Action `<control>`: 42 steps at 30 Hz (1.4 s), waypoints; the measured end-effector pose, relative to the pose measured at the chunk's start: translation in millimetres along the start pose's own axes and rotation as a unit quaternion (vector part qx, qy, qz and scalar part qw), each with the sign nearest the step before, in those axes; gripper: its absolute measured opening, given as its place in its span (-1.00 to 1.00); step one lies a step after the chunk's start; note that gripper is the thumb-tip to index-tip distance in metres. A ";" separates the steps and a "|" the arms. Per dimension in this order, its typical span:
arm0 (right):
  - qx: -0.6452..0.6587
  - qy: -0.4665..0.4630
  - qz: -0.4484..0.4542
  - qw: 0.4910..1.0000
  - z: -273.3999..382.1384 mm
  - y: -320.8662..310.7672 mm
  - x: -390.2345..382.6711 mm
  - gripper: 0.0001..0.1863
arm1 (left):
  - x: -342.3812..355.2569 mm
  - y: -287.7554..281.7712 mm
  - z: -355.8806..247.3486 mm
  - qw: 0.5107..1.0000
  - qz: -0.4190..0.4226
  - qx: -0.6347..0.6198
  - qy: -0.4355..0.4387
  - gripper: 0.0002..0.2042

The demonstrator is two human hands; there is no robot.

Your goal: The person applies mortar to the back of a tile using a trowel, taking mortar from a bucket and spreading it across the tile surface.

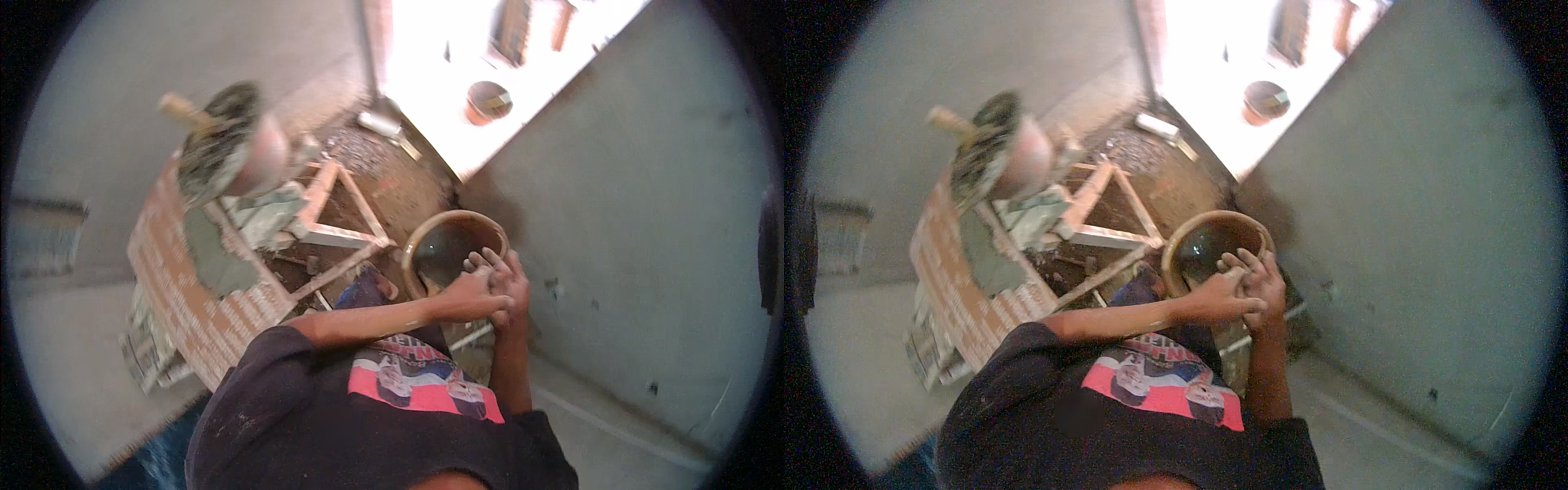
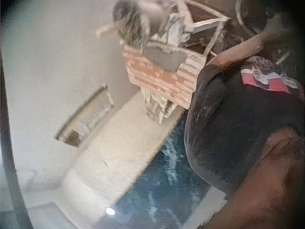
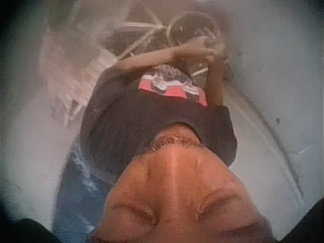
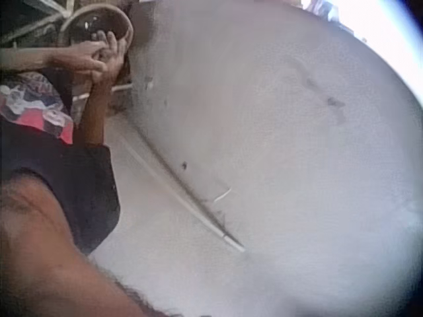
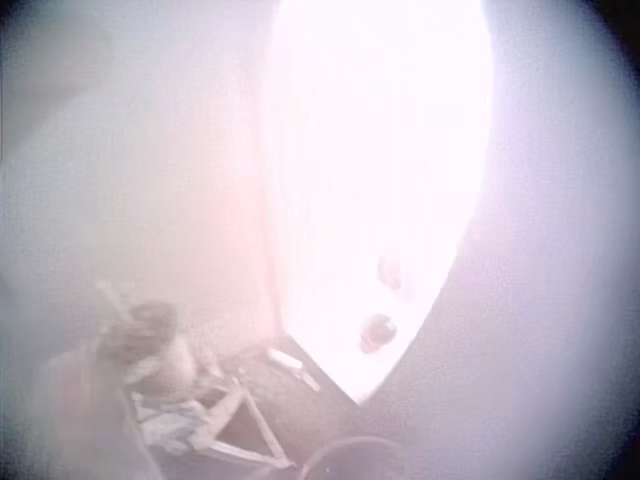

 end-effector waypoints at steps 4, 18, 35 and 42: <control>-0.021 0.001 -0.096 0.995 -8.9 -126.1 29.7 -0.70 | 19.0 42.4 40.3 0.977 0.141 0.138 -0.079 -0.20; -0.233 0.033 -0.466 0.853 -34.2 -528.9 169.8 -0.76 | -57.6 33.2 260.6 0.916 0.043 0.233 -0.324 -0.41; -0.650 -0.017 -0.382 0.656 -57.7 -608.4 230.9 -0.56 | -65.7 12.4 249.9 0.919 -0.105 0.136 -0.355 -0.55; -0.614 -0.152 -0.167 0.756 -15.8 -437.2 273.1 -0.72 | -79.7 -66.3 160.4 0.949 -0.246 0.015 -0.197 -0.61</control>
Point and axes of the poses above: each hand's wrist, its own x-axis towards the middle knuckle, its own y-axis out of the palm, z = x × y, the point moved 1 cm from there along x, towards the middle knuckle, and after that the axes turned 6 degrees about x, right-handed, at the moved point
